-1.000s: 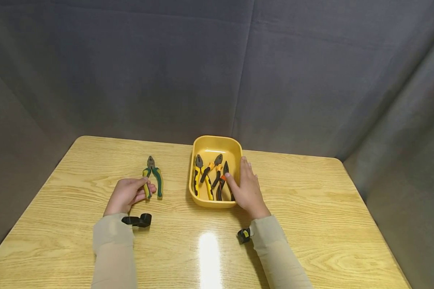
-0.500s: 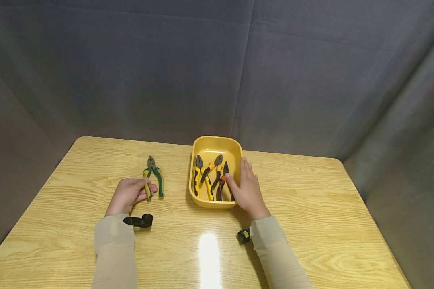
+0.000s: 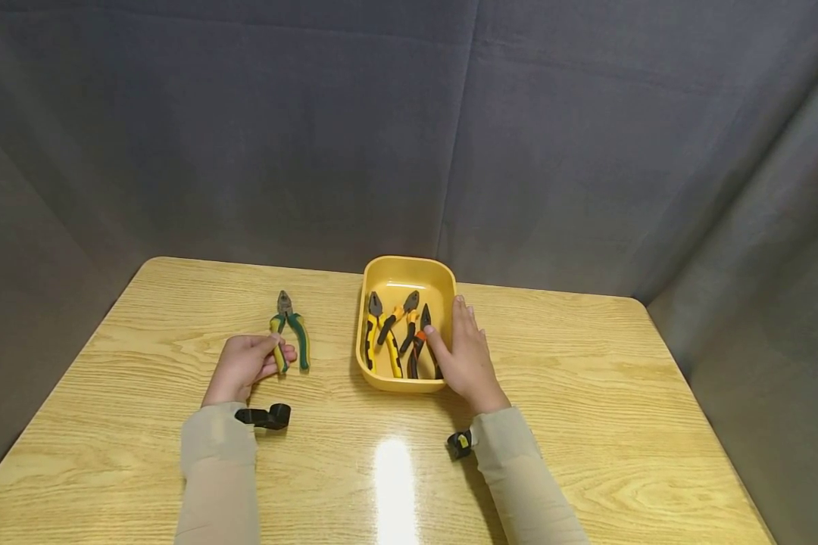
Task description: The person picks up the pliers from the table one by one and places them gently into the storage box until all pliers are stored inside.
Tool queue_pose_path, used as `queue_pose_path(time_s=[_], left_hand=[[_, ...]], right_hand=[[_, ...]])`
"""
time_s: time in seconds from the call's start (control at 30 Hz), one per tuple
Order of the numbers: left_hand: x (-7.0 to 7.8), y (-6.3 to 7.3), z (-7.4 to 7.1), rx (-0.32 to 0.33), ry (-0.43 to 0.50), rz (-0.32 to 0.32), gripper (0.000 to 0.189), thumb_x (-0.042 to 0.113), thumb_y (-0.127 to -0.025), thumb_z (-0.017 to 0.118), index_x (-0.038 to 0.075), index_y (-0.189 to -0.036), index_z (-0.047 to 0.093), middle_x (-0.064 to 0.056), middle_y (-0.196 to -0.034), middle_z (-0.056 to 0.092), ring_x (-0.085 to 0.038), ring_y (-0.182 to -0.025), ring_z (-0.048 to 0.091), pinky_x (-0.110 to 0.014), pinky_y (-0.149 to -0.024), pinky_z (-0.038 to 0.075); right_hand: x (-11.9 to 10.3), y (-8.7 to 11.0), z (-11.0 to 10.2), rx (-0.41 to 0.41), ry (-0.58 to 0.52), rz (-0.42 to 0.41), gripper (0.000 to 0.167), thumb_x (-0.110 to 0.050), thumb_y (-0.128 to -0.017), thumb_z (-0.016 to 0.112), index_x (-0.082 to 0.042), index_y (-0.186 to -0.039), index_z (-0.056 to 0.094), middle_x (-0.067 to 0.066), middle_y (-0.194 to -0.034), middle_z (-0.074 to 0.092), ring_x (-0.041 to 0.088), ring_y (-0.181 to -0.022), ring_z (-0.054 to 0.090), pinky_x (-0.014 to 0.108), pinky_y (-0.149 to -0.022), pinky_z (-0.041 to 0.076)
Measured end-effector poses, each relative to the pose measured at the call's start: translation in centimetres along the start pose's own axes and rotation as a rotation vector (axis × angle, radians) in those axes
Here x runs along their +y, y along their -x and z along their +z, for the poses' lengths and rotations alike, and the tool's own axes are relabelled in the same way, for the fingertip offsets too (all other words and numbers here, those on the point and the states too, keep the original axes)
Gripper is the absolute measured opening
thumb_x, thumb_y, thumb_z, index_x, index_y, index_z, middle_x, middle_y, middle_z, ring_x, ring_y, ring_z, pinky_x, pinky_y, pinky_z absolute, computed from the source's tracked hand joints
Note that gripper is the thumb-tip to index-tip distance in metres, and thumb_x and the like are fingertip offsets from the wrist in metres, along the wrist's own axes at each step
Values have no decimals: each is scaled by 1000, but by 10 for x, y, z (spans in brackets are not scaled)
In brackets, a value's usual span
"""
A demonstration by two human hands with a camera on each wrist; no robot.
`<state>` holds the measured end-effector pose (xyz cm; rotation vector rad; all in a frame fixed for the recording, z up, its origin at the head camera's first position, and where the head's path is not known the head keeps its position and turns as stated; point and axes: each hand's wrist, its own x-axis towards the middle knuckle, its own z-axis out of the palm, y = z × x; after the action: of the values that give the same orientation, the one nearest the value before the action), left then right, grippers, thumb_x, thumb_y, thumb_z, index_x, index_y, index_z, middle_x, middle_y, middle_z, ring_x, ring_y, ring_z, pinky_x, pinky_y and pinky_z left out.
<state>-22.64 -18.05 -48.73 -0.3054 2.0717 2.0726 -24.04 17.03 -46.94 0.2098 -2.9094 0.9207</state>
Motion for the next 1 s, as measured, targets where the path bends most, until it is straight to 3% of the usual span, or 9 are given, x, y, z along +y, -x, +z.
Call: queue_pose_path(time_s=[0.43,0.57,1.0], left_hand=[[4,0,7,21,-43,37,45,21,-110,47,-17,-130,57,1,-89,76,-2,-81,72,-16,-72,56],[6,0,9,16,-45,53,46,22,-110,46,-18,-131,55,0,-91,75,-1,-83,72,-16,-75,56],[12,3,13,29,20,72,47,22,-110,46,-19,-131,53,0,-92,74,-3,-85,72,-19,-80,56]], right_hand=[[-1,0,-1,-3,-8,-1,83,-54,-107,39,-4,-162,3,15,-169,8,35,-155,6,62,-121,11],[-2,0,-2,-8,-17,6,82,-52,-107,40,-5,-163,3,15,-169,8,34,-155,6,61,-121,10],[0,1,-1,-13,-14,6,82,-52,-107,40,-5,-163,2,14,-169,6,35,-155,6,61,-121,9]])
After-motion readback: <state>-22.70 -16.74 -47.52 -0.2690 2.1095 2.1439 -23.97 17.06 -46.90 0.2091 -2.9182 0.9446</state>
